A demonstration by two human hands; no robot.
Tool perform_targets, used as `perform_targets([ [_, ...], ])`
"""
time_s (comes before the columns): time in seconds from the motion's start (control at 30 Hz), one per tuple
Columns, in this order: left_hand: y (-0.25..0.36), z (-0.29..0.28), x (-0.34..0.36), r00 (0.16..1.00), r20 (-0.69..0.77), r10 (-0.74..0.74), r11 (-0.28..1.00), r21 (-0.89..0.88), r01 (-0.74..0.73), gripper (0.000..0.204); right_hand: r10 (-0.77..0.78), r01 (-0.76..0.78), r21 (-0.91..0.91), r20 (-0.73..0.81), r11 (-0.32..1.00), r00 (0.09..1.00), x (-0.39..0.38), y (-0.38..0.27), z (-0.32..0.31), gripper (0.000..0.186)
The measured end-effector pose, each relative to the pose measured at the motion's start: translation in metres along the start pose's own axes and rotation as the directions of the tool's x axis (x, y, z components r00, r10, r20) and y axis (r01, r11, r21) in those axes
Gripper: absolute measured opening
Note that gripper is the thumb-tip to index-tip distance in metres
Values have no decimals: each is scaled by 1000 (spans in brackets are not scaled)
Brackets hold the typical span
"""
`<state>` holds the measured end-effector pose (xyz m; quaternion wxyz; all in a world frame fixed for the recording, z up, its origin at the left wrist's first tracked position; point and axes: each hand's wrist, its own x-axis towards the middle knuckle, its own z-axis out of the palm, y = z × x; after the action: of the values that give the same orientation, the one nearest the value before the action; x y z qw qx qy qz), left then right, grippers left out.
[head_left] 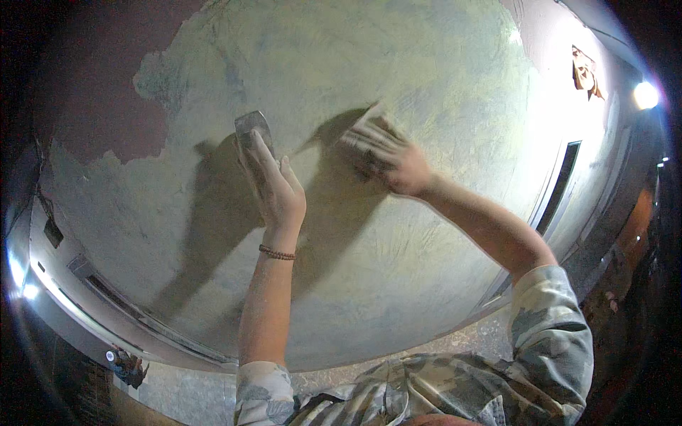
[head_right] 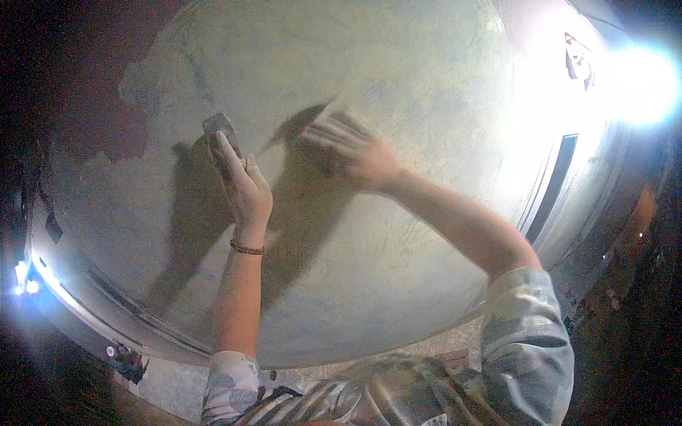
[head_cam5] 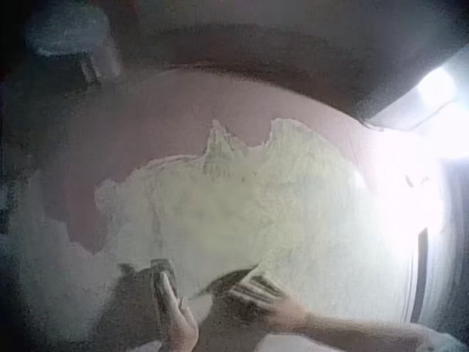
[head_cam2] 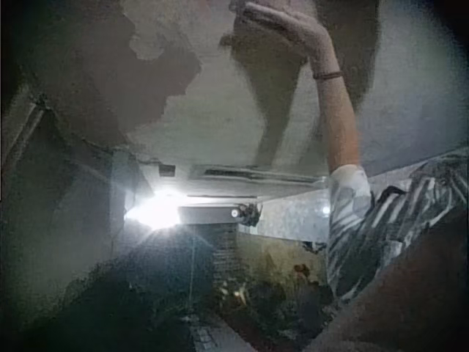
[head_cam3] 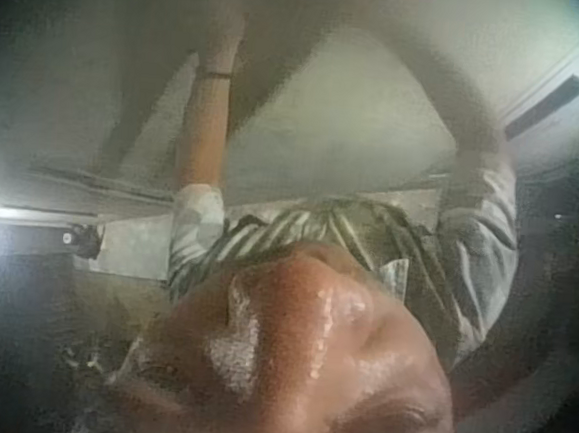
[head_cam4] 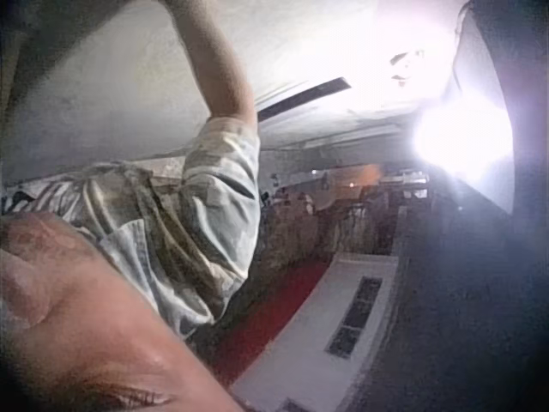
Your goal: The person applies and smooths plaster on a wall using a trowel and a smaller scraper. They repeatedly spread material, scrape excess, and refine the surface near a window frame.
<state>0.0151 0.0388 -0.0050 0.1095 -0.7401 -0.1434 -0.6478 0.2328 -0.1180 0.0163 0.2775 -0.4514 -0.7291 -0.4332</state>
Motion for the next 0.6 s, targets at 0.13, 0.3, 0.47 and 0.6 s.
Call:
perform_targets([
  [0.13, 2, 2, 2, 999, 35, -37, 993, -112, 40, 68, 161, -303, -243, -472, 922, 867, 23, 66, -50, 46],
  [0.3, 2, 1, 1, 996, 74, -54, 994, -91, 61, 68, 154, -256, -463, -246, 849, 957, -22, -1, 19, 33],
  [0.47, 6, -2, 1, 996, 81, -40, 999, -4, 41, 68, -10, 1, -278, -32, 961, 999, -58, 0, 6, 34],
  [0.6, 5, -2, 2, 991, 98, -85, 995, -41, 90, 68, 257, -462, -376, -481, 803, 838, -23, 51, -29, 47],
])
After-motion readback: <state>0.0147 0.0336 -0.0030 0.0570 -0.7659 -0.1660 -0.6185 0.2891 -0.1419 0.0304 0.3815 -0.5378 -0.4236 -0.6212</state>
